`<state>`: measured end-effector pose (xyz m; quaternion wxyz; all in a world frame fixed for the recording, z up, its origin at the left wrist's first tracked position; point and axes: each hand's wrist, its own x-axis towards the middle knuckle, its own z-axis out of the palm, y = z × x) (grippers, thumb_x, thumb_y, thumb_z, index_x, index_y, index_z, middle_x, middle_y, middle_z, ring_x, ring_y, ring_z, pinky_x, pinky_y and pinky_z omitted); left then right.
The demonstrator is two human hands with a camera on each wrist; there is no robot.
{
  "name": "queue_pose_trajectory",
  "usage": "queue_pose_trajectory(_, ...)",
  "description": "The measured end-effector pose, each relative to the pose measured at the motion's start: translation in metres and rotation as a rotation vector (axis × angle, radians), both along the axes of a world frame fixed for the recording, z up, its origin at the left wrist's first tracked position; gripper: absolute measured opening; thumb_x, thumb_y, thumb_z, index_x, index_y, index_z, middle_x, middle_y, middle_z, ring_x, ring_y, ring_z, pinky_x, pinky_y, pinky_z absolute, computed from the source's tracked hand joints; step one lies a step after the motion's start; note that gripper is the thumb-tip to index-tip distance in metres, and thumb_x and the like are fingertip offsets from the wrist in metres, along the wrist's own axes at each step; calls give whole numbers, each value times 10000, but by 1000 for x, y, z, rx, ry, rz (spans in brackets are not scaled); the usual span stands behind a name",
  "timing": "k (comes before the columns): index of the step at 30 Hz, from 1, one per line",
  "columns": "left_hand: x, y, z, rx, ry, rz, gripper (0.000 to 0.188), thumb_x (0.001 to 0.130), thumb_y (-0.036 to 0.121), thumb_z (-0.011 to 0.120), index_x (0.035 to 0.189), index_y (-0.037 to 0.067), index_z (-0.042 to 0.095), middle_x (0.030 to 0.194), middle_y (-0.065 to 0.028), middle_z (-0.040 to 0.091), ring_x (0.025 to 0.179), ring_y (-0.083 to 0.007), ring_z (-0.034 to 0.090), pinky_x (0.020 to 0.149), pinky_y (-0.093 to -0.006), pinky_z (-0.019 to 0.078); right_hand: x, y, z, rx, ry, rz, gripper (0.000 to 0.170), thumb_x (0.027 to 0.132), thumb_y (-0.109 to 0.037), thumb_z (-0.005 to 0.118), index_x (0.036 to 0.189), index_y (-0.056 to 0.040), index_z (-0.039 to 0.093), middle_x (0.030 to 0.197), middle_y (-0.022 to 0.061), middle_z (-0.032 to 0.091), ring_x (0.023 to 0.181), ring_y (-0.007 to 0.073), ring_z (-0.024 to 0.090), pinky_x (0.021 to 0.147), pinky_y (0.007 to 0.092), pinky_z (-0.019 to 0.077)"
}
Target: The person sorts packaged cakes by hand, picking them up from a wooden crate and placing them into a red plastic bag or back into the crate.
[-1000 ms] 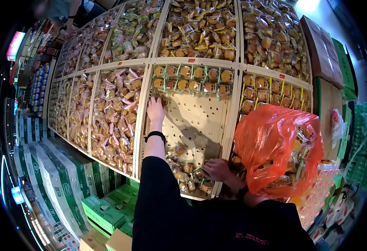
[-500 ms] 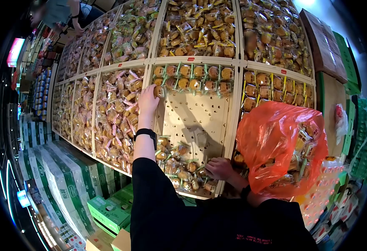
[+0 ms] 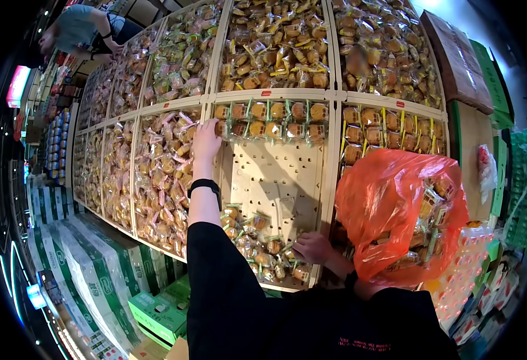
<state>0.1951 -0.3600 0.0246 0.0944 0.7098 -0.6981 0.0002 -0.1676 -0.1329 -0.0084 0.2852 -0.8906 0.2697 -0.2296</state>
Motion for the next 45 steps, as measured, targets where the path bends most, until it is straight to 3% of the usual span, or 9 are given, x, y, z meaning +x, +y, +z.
queue_pose_trajectory(9, -48, 16, -16, -240, -94, 55, 629, 715, 32, 549, 1315, 65, 367, 1320, -151, 384, 1175, -358, 399, 988, -433, 344, 1, 1, 0, 7, -1, -6, 197, 748, -238, 626, 643, -115, 514, 617, 3, 531, 653, 176, 554, 595, 314, 448)
queue_pose_trajectory(14, -65, 14, -46, -80, -80, 120, 696, 873, 400, 476, 1403, 36, 209, 1473, -171, 140, 1357, -357, 114, 1107, -456, 112, 0, 0, -1, -5, -11, -10, 182, 730, -222, 639, 635, -119, 523, 608, -4, 524, 632, 171, 545, 576, 305, 446)
queue_pose_trajectory(18, -67, 6, -55, 38, -114, 207, 716, 875, 452, 432, 1412, 45, 192, 1489, -140, 102, 1373, -333, 52, 1112, -448, 73, 1, -1, -1, -23, -52, -8, 161, 711, -197, 651, 632, -117, 536, 596, -7, 515, 604, 166, 536, 547, 299, 440)
queue_pose_trajectory(23, -59, 0, -46, 155, -47, 209, 740, 868, 511, 404, 1426, 84, 170, 1498, -113, 94, 1373, -314, 84, 1109, -448, 77, 3, 4, -11, -15, -28, -4, 200, 712, -246, 647, 647, -105, 521, 602, 18, 528, 648, 184, 553, 571, 328, 447)
queue_pose_trajectory(27, -73, 36, -20, -108, 78, 144, 687, 872, 433, 470, 1411, 87, 219, 1480, -120, 170, 1347, -341, 171, 1097, -467, 130, 1, 6, -14, -15, 31, 5, 154, 727, -236, 630, 672, -112, 556, 619, 31, 535, 649, 188, 556, 579, 318, 449)
queue_pose_trajectory(29, -87, 80, -13, -115, 75, 168, 651, 853, 335, 535, 1388, 79, 266, 1463, -136, 210, 1323, -355, 226, 1083, -482, 176, 1, 8, -38, -52, 233, 57, 111, 752, -227, 599, 714, -122, 599, 647, 26, 556, 661, 178, 558, 605, 303, 455)
queue_pose_trajectory(37, -131, 273, -24, 279, 219, 116, 588, 790, 227, 628, 1298, 63, 382, 1377, -196, 319, 1266, -383, 302, 1030, -466, 298, 2, 3, -3, 56, 97, -51, 206, 778, -279, 552, 665, -124, 627, 614, 21, 589, 635, 216, 580, 591, 369, 478)
queue_pose_trajectory(43, -141, 275, -48, 301, 74, 143, 612, 701, 217, 679, 1241, 82, 426, 1238, -160, 457, 1095, -344, 471, 916, -433, 410, -2, 0, 22, 249, 309, 15, 231, 769, -338, 573, 738, -124, 654, 706, 61, 632, 689, 224, 612, 607, 369, 476)
queue_pose_trajectory(45, -149, 264, -41, 294, 88, 329, 567, 691, 222, 679, 1181, 59, 443, 1129, -160, 520, 1046, -350, 499, 898, -435, 414, -3, 4, 32, 325, 357, 22, 236, 781, -345, 580, 845, -132, 660, 764, 88, 644, 710, 248, 616, 656, 369, 483)
